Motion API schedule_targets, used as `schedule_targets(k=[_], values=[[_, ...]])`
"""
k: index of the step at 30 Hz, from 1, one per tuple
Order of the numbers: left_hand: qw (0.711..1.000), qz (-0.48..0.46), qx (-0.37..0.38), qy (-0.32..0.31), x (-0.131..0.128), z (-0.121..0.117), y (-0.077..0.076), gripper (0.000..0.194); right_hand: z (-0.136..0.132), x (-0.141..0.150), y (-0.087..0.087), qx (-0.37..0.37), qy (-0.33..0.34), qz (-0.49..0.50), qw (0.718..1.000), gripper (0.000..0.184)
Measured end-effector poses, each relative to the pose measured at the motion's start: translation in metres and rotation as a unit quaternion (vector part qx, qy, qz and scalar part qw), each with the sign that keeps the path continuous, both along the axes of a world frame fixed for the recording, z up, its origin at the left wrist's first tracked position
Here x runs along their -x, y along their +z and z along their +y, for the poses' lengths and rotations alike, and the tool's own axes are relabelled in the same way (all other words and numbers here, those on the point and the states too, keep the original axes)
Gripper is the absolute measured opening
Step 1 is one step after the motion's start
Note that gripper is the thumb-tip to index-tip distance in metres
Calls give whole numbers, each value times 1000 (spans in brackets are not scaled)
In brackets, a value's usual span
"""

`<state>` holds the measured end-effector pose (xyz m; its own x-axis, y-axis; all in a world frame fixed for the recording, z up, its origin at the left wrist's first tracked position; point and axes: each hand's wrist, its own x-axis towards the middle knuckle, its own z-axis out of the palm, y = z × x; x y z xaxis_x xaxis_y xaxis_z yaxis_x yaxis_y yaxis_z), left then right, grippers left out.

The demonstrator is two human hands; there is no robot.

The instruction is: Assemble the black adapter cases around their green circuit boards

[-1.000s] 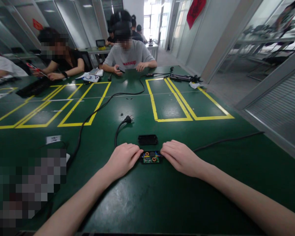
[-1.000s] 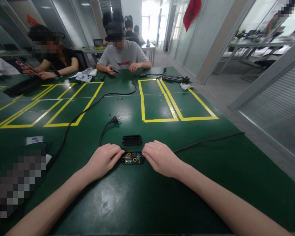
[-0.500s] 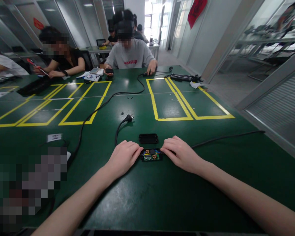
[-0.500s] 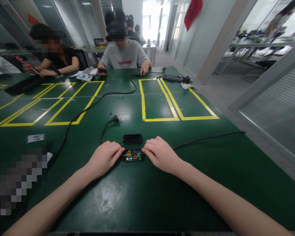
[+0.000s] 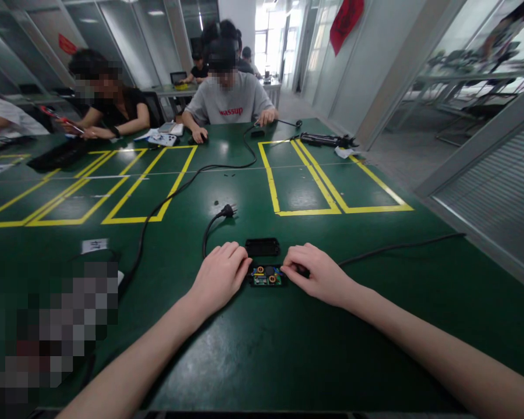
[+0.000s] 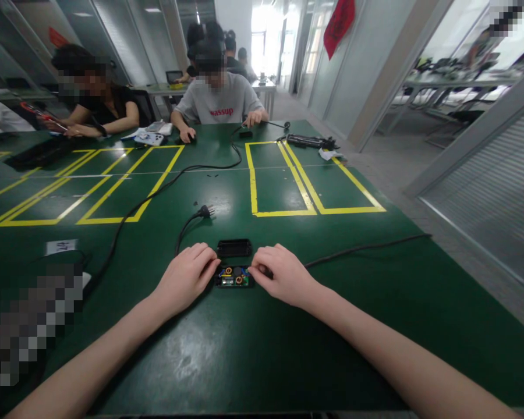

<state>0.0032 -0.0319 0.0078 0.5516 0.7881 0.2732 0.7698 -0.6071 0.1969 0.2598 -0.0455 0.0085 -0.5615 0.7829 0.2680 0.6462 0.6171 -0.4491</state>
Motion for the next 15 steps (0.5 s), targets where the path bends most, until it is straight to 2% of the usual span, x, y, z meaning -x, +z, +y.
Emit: schedule_targets(k=[3,4,7,9,11,15], values=[[999,-28,5,20,0,0,2,24,-1,3,-3,-32,-58,-3,998,7],[999,-32,7,16,1,1,3,31,-1,4,-4,-48,-81,-6,996,13],[999,-29,27,-36,4,2,4,78,-1,5,-9,-76,-107,-22,991,36],[996,-29,42,-69,5,2,4,100,0,3,-12,-65,-92,-12,994,38],[994,-39,52,-82,6,2,4,106,1,1,-13,-35,-77,31,996,35],[991,-63,62,-96,6,1,3,103,3,-3,-11,32,-59,125,990,34]])
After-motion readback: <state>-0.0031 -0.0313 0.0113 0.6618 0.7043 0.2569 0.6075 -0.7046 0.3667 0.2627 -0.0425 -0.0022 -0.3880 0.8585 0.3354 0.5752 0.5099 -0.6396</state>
